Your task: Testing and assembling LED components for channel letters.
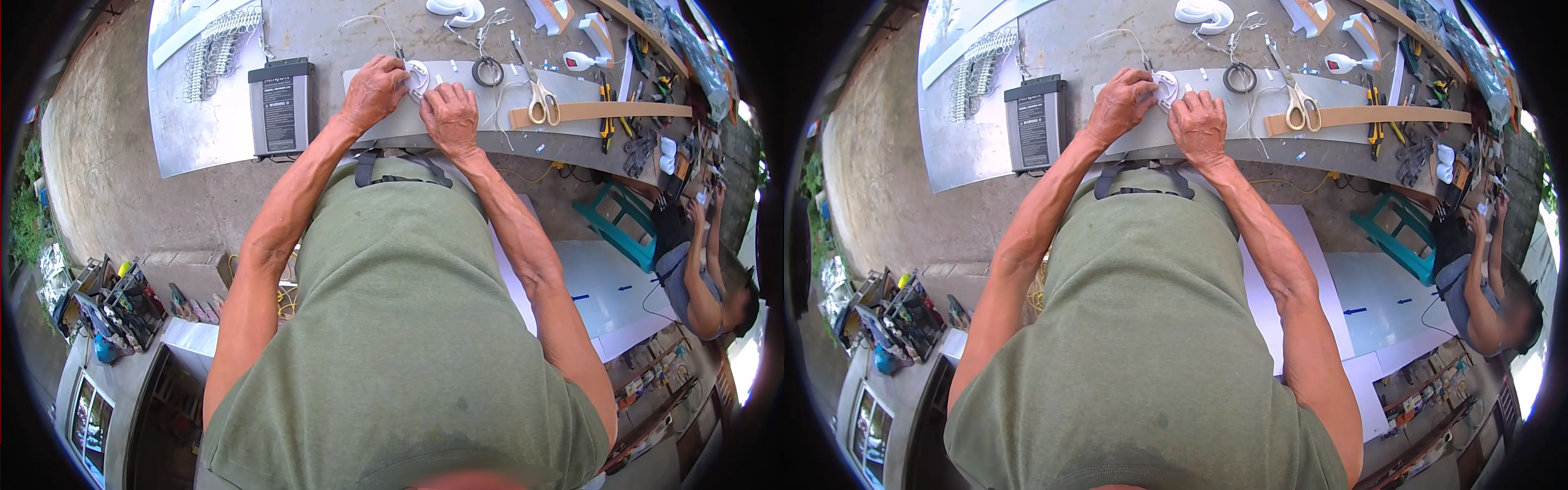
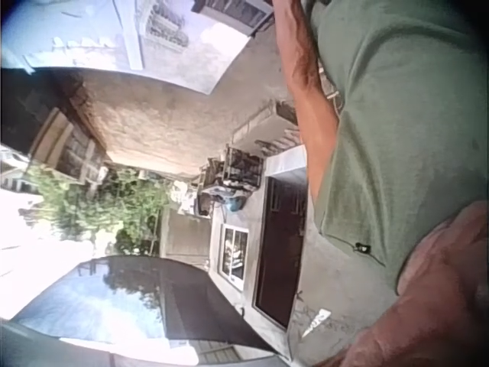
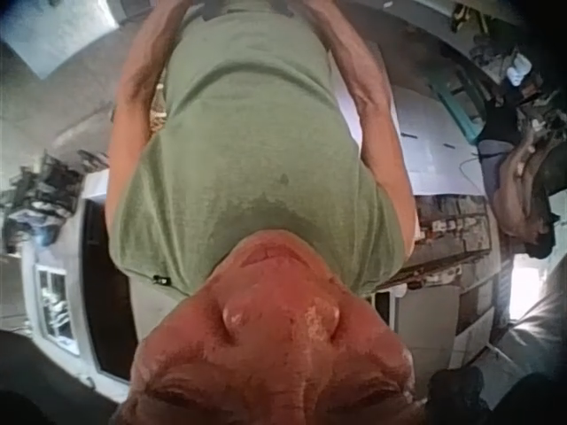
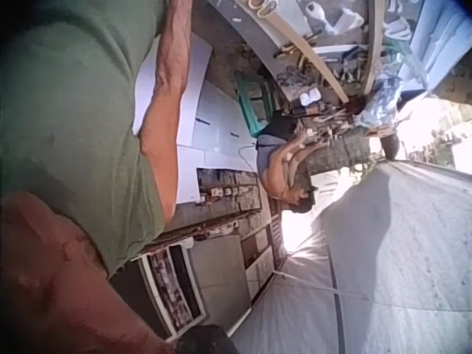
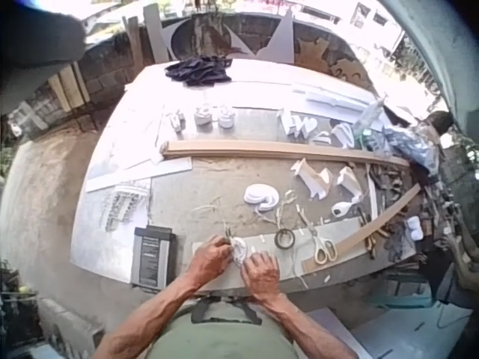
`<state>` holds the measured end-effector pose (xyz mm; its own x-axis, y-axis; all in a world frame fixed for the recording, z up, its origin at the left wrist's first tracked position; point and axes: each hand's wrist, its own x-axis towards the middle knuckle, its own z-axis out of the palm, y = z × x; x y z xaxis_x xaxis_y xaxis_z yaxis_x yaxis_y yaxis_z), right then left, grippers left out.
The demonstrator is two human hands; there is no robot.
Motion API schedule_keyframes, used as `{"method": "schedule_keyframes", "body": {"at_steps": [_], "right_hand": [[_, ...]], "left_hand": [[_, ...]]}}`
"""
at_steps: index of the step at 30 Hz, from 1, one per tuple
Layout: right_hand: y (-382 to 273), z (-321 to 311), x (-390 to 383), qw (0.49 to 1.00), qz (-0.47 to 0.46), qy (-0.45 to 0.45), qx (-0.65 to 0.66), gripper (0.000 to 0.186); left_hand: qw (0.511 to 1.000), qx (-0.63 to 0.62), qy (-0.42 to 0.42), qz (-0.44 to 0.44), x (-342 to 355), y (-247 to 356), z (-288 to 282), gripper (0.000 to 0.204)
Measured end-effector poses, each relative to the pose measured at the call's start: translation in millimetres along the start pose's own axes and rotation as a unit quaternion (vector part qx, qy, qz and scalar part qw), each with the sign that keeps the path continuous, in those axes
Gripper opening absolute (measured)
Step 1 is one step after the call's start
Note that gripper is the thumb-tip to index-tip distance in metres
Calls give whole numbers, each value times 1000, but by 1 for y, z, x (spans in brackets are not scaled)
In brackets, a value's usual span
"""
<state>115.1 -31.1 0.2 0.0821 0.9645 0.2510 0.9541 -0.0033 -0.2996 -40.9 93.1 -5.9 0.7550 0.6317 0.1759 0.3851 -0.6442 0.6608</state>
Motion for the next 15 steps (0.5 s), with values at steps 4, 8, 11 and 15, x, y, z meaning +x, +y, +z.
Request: {"method": "schedule_keyframes", "body": {"at_steps": [4,8,11,15], "right_hand": [[1,3,1,999,14,2,41,13],[1,3,1,995,39,7,89,13],[2,0,-3,993,48,-3,111,13],[2,0,-9,993,57,20,98,13]], "left_hand": [[998,29,-17,46,7,-3,-3,21],[996,30,-44,68,9,-6,-3,18],[997,13,-42,67,8,-13,-2,20],[996,30,-61,61,10,-10,-6,22]]}}
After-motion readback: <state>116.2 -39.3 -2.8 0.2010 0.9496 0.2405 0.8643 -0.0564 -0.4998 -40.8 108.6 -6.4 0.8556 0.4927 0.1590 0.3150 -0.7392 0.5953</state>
